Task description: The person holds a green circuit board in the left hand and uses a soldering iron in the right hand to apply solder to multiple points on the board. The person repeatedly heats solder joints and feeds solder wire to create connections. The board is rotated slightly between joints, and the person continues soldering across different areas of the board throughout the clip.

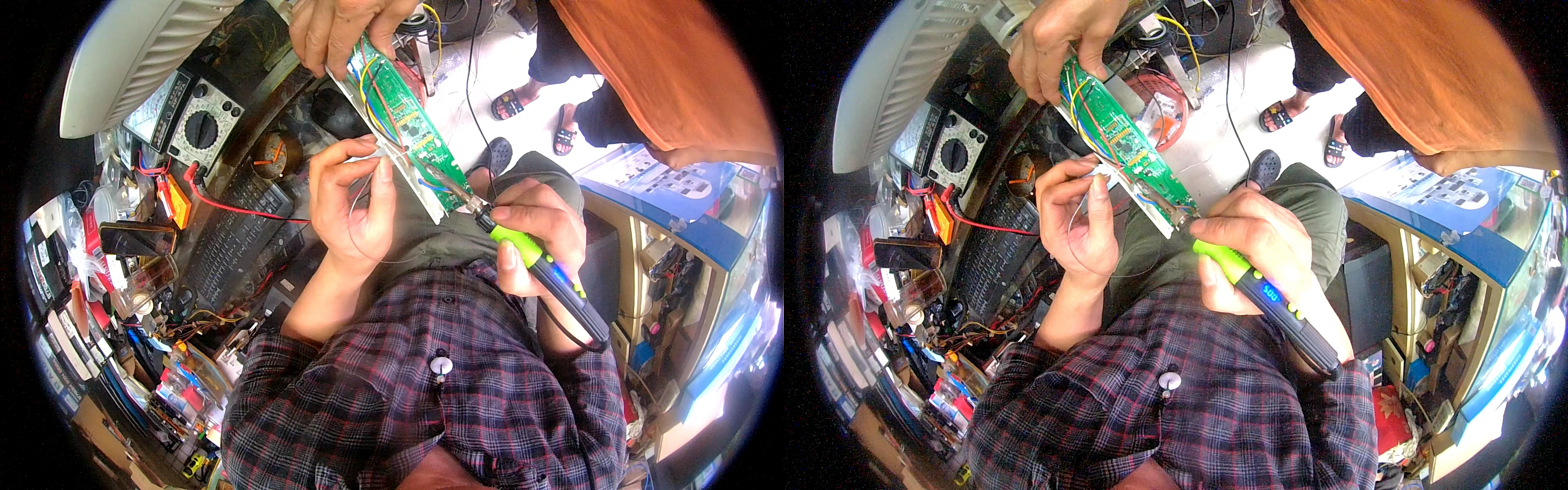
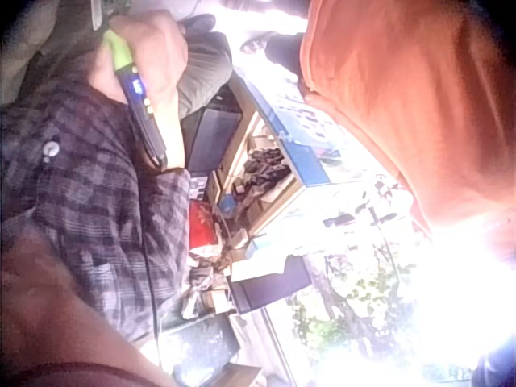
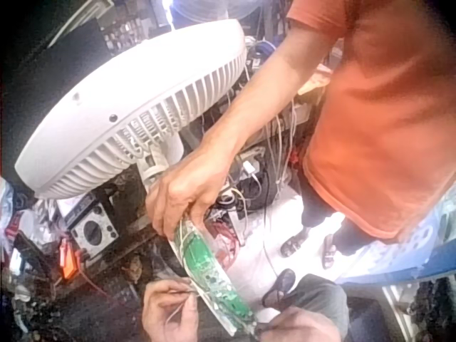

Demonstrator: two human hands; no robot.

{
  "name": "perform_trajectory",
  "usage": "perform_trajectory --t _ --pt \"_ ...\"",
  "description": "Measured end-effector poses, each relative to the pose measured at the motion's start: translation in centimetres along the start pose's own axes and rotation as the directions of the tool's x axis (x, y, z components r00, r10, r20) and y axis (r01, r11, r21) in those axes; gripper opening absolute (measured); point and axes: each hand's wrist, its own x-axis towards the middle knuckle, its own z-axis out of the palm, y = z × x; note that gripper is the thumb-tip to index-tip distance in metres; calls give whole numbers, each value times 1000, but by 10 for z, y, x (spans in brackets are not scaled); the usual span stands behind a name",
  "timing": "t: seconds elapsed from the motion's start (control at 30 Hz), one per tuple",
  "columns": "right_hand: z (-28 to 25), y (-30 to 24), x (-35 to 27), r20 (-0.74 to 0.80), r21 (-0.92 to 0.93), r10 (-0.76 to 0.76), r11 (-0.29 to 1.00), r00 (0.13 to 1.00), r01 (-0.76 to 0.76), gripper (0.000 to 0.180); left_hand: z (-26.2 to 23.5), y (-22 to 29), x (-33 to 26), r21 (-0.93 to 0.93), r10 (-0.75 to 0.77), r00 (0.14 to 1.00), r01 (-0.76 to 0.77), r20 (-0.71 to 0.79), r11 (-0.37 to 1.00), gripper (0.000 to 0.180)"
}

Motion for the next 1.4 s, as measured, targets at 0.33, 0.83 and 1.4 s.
perform_trajectory --t 0.33,0.83,1.4 --pt "4 3 3 -10 -10 -2 1000 1000 2 25 -3 3 -1 -13 -25 995 27 97 1000 11" --pt "12 -7 5 45 -174 -72 982 996 79 36 -3 4 -1 8 -22 995 21 101 1000 11" --pt "29 -9 -9 20 -242 -129 962 991 130 37 -4 3 -1 19 -17 994 15 107 1000 10"
